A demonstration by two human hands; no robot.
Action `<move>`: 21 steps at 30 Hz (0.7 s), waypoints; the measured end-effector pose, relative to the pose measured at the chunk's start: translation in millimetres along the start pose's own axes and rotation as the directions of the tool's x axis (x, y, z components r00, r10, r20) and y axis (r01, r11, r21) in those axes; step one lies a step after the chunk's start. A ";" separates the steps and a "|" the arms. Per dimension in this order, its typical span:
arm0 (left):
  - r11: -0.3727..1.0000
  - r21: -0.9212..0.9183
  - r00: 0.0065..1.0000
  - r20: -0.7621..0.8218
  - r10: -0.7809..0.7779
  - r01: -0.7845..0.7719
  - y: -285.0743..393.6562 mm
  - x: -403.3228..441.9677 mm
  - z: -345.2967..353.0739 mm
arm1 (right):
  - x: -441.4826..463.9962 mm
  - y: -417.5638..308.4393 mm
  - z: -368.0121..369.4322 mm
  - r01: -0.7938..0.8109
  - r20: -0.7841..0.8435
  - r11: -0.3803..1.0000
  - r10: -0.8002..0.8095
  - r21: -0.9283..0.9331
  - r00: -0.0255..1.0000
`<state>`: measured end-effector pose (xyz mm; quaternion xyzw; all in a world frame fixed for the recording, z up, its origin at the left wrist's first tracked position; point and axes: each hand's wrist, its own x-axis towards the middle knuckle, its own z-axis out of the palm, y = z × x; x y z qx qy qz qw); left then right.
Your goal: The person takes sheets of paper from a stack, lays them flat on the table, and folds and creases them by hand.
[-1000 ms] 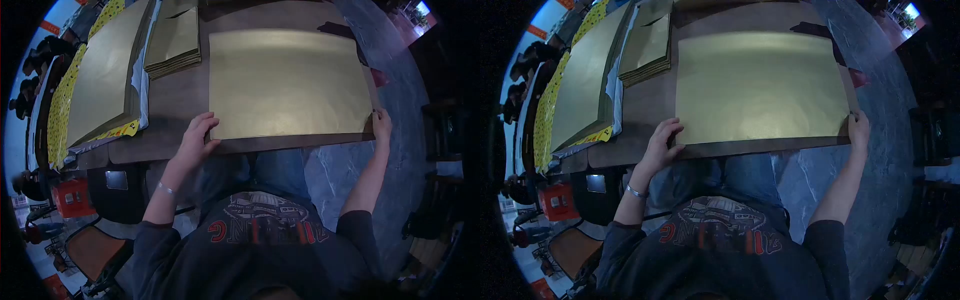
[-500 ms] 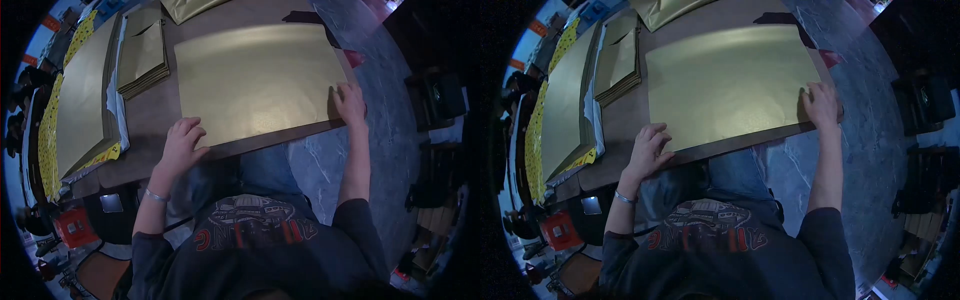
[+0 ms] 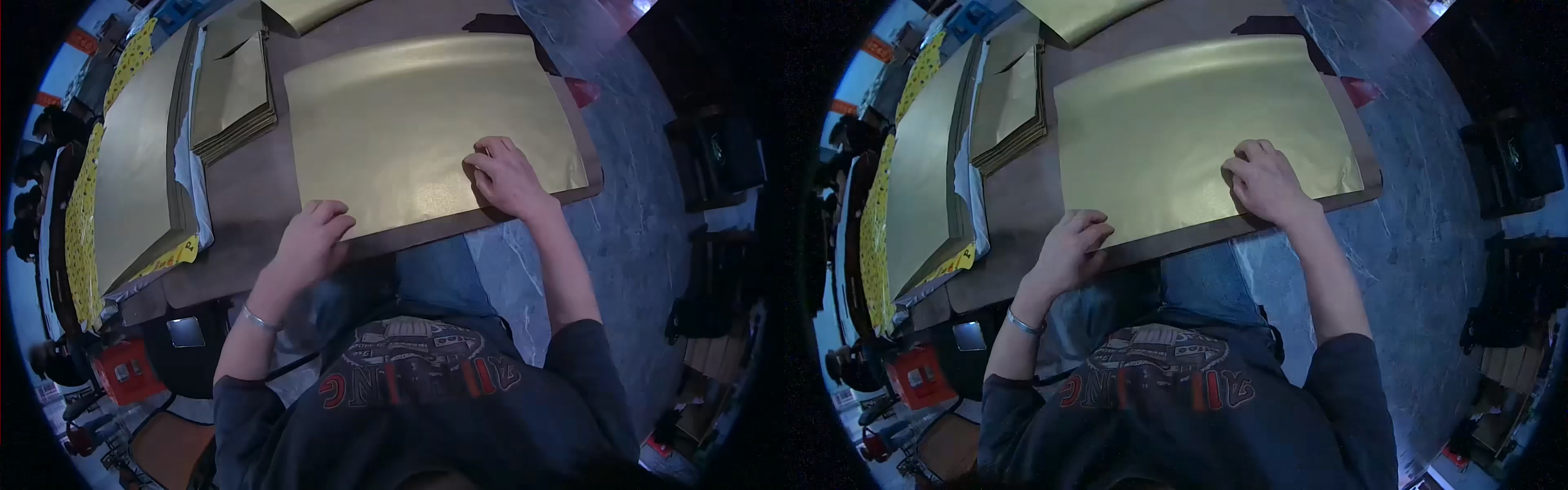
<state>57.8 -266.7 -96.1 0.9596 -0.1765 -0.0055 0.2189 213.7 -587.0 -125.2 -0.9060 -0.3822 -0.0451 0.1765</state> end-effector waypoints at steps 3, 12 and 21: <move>0.999 -0.039 1.000 -0.025 -0.002 0.001 -8.9 0.7 -5.9 | -0.1 2.6 5.3 0.056 -0.057 0.998 -0.058 -0.036 0.997; 0.996 0.037 0.997 0.016 -0.080 0.079 -42.1 -7.5 -5.6 | 6.3 -12.5 15.8 0.087 -0.017 0.996 -0.087 0.001 0.996; 0.990 0.076 0.993 0.000 -0.117 0.116 -44.0 -14.3 -9.1 | 3.1 -13.5 16.2 0.129 -0.052 0.991 -0.131 -0.046 0.990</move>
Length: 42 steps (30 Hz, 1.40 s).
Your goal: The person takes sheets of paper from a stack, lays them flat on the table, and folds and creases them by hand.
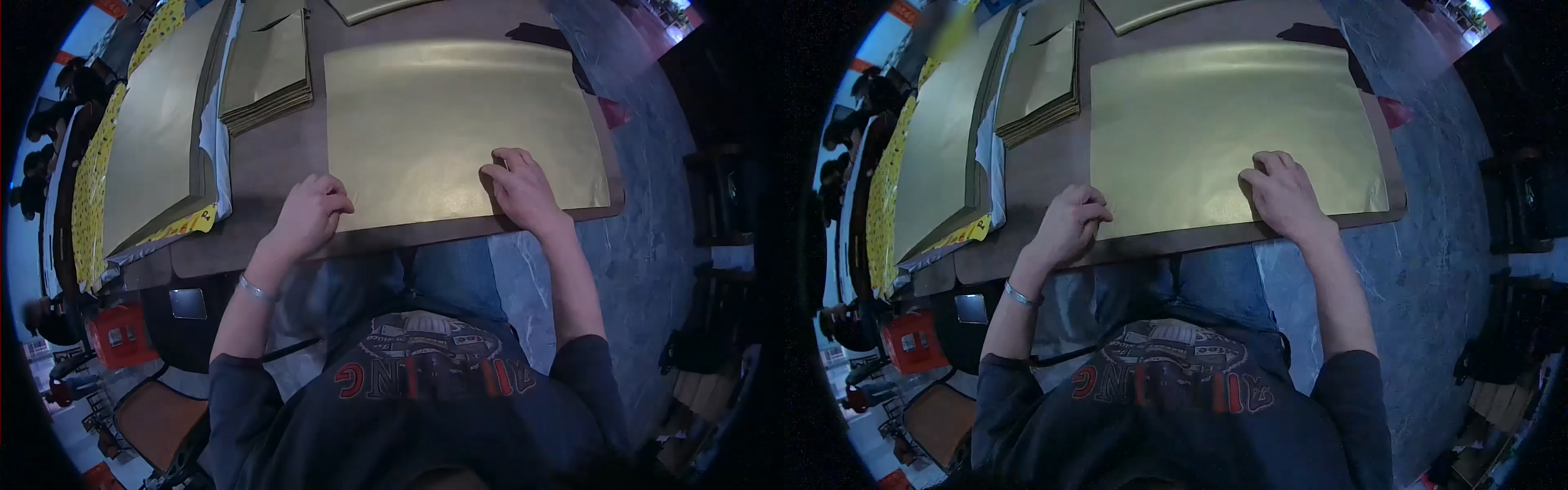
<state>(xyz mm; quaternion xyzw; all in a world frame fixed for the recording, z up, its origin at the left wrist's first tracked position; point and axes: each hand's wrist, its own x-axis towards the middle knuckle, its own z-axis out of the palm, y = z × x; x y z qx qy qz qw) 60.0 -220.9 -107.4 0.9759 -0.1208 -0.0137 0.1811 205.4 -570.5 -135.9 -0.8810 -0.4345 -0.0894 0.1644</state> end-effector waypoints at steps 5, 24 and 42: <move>1.000 0.024 0.969 -0.246 0.010 -0.004 8.7 2.8 9.1 | 0.4 -2.9 1.5 0.001 -0.029 1.000 -0.001 0.007 1.000; 0.998 0.068 0.979 -0.202 0.002 0.012 12.2 -2.2 25.5 | -15.3 -62.8 48.0 0.068 -0.020 0.993 -0.067 0.097 0.998; 0.986 -0.016 0.977 -0.136 0.163 -0.167 57.0 25.4 39.3 | -137.4 112.1 -47.2 -0.830 -0.438 0.548 0.774 0.103 0.456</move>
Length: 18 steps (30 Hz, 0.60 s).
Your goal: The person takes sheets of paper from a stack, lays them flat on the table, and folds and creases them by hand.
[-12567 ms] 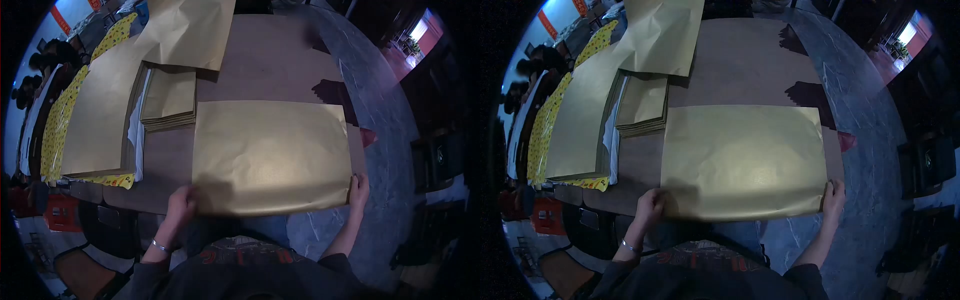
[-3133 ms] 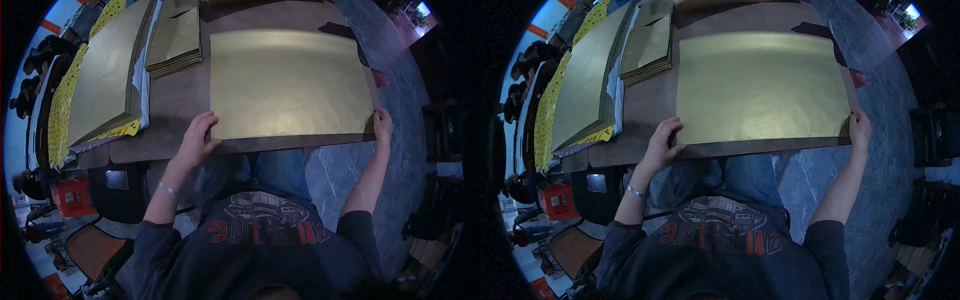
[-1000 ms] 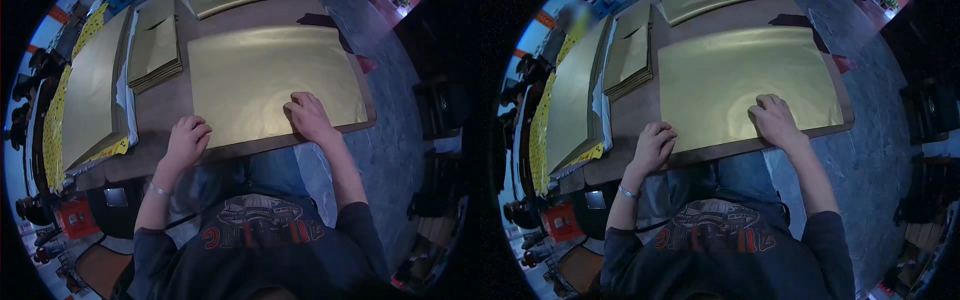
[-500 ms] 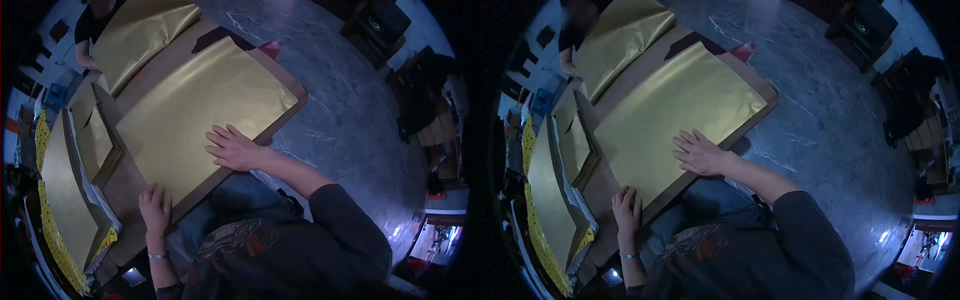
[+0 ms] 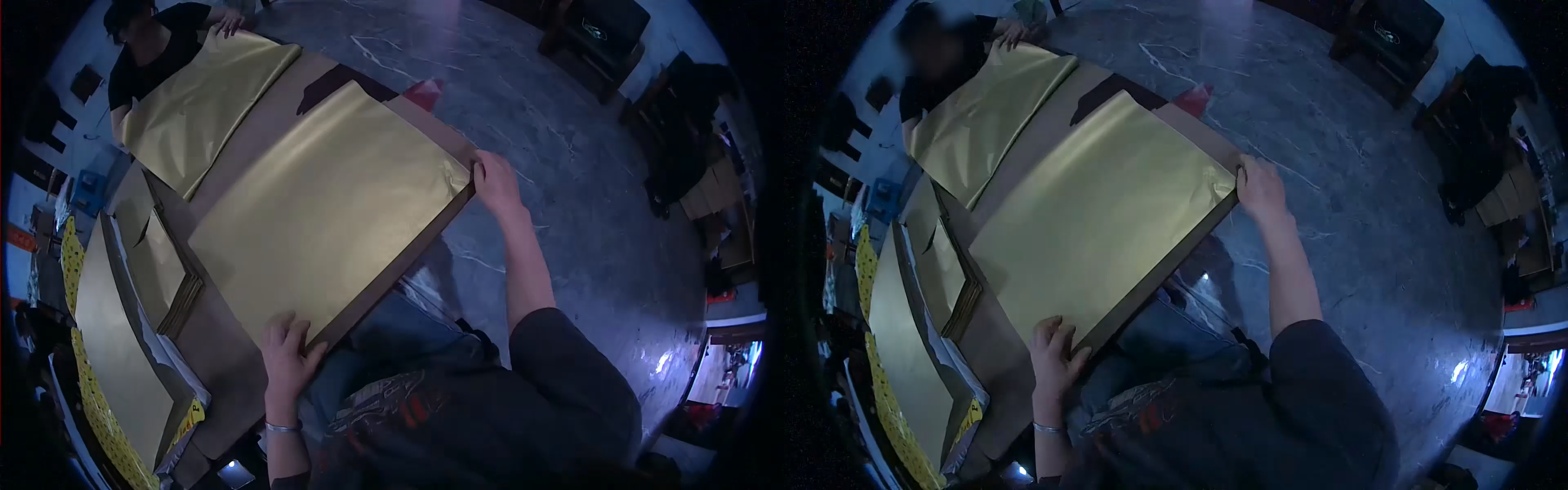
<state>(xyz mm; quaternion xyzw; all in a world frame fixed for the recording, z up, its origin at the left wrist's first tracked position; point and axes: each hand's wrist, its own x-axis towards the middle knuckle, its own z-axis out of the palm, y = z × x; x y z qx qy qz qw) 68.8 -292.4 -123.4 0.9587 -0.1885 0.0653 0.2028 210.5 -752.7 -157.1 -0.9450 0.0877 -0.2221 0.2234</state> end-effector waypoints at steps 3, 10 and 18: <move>1.000 0.007 0.997 0.073 -0.001 0.000 12.2 16.0 5.7 | 4.8 13.0 1.5 -0.035 0.033 0.999 0.034 0.022 0.999; 0.997 0.069 0.997 0.071 0.032 -0.037 20.7 35.4 12.1 | 10.4 14.6 -3.5 -0.080 0.119 0.974 0.055 0.214 0.991; 0.997 0.050 0.996 0.070 0.059 -0.063 26.0 43.0 20.8 | 8.7 13.9 -5.3 -0.095 0.150 0.931 0.044 0.353 0.988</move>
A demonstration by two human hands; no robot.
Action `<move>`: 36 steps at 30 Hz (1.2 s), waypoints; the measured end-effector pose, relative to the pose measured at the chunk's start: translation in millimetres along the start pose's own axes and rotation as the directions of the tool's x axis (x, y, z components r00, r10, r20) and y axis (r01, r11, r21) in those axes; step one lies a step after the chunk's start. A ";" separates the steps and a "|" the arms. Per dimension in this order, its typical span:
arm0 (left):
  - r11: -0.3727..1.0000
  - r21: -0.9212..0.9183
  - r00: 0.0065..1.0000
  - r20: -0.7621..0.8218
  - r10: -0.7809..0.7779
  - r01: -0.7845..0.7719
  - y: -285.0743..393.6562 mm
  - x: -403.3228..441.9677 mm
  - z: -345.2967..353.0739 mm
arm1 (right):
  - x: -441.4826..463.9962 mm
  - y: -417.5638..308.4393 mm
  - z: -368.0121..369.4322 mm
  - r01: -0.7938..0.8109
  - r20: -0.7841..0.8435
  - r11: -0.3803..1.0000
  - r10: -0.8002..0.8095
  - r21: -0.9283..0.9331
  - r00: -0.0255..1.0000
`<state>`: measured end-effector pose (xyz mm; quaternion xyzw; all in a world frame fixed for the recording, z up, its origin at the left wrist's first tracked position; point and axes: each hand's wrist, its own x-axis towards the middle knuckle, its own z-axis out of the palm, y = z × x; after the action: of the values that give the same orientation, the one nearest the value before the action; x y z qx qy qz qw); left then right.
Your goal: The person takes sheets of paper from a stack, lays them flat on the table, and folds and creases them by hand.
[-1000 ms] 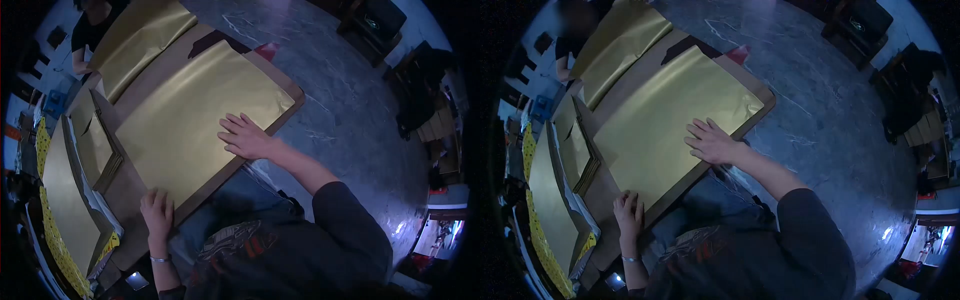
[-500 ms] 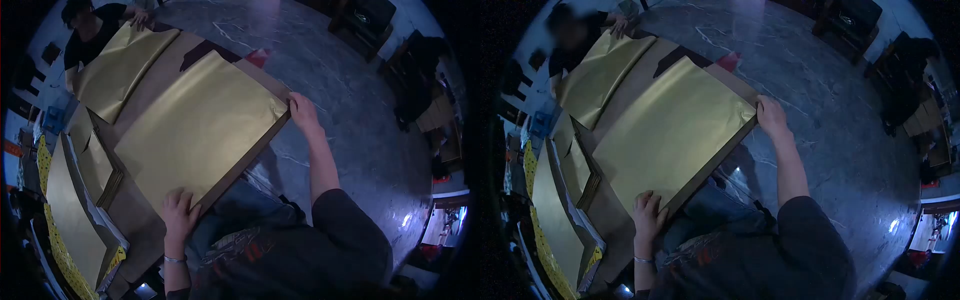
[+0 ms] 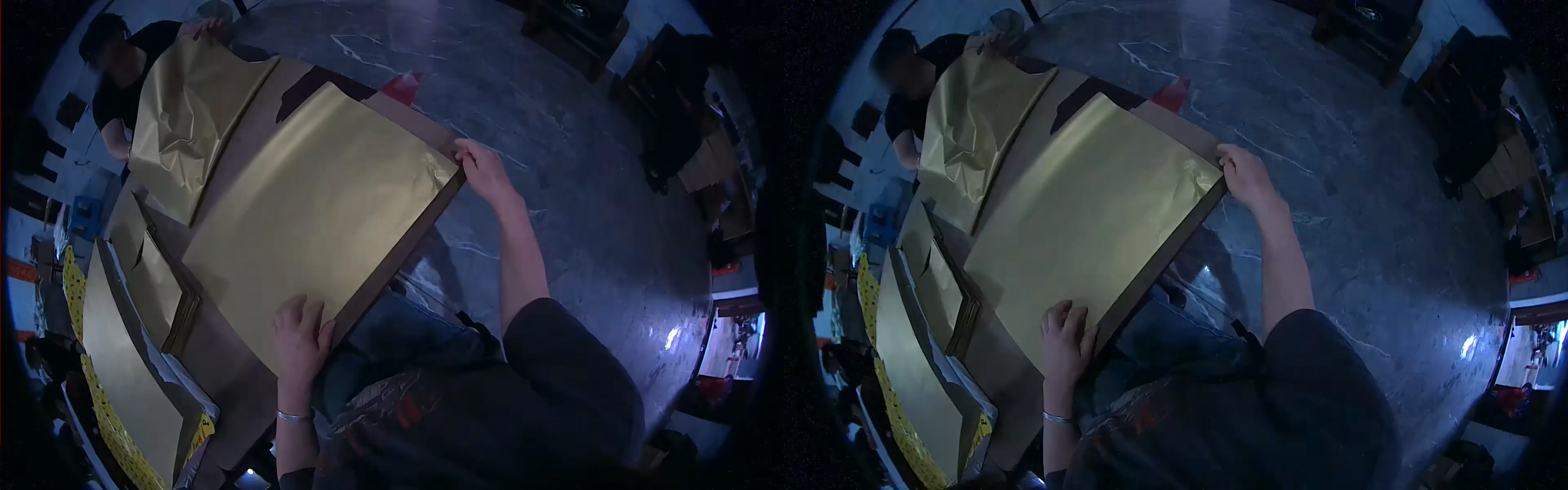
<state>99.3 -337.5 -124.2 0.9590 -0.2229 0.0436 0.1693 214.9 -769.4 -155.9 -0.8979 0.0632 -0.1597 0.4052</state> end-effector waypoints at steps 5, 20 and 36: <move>1.000 -0.012 1.000 0.021 -0.017 0.018 4.6 6.4 -2.7 | 1.4 3.5 -7.1 -0.023 -0.046 0.995 0.019 -0.092 0.999; 1.000 0.017 0.997 -0.079 -0.018 0.020 2.4 5.0 11.3 | 0.3 -63.3 48.8 0.359 0.041 0.900 -0.360 -0.248 0.932; 0.960 -0.045 0.939 -0.198 -0.281 0.277 2.9 -36.2 25.1 | -15.5 -103.1 154.0 0.650 0.471 0.696 -0.484 -0.303 0.738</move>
<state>65.8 -333.6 -152.6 0.9701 -0.0666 0.1149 0.2032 250.7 -588.3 -178.0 -0.9531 -0.2612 -0.0946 0.1200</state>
